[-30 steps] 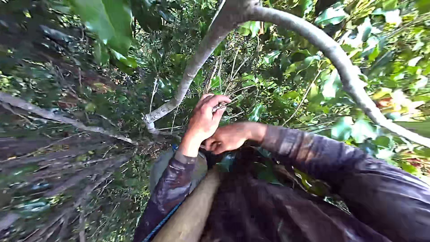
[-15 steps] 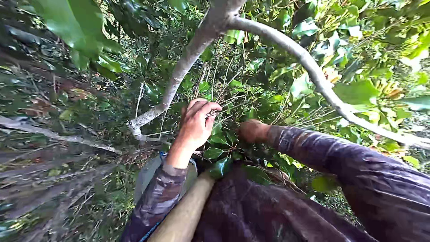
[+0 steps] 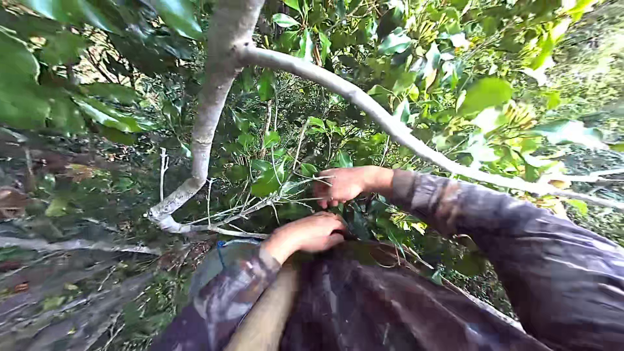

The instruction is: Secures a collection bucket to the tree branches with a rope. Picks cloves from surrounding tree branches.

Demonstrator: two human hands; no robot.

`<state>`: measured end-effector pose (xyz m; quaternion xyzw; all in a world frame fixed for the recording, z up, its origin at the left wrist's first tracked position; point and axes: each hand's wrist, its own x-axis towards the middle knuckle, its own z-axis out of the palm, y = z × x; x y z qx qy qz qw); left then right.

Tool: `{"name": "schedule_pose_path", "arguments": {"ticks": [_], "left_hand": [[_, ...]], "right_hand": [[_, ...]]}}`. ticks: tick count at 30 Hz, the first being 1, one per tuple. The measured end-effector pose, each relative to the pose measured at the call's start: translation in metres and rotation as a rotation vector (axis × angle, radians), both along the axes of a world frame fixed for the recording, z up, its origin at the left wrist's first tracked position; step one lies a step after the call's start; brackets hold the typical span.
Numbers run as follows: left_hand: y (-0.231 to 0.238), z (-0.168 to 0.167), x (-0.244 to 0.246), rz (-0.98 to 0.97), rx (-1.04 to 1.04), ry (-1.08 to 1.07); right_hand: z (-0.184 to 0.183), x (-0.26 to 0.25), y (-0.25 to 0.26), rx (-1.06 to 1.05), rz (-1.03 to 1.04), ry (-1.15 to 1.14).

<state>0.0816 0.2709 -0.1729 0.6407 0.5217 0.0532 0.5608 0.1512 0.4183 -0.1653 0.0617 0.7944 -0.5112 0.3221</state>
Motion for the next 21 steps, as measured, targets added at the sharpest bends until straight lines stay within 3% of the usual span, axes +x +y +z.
{"name": "schedule_pose_path", "arguments": {"ticks": [2, 4, 6, 12, 16, 21], "left_hand": [[0.005, -0.025, 0.003, -0.022, -0.036, 0.169], [0.002, -0.041, 0.005, 0.033, -0.025, 0.284], [-0.005, -0.056, 0.004, 0.079, -0.025, 0.359], [-0.015, -0.062, 0.006, 0.080, 0.113, 0.410], [-0.012, -0.040, 0.001, -0.036, -0.049, 0.384], [-0.025, -0.013, -0.014, 0.129, -0.083, 0.288]], "right_hand": [[0.045, 0.020, 0.015, -0.070, -0.079, 0.041], [0.064, 0.052, 0.027, -0.136, -0.149, 0.106], [0.074, 0.080, 0.037, -0.107, -0.131, 0.030], [0.037, 0.118, 0.033, 0.316, 0.032, -0.174], [0.031, 0.113, 0.012, 0.209, -0.104, -0.107], [0.020, 0.088, -0.009, 0.160, -0.153, 0.004]]}}
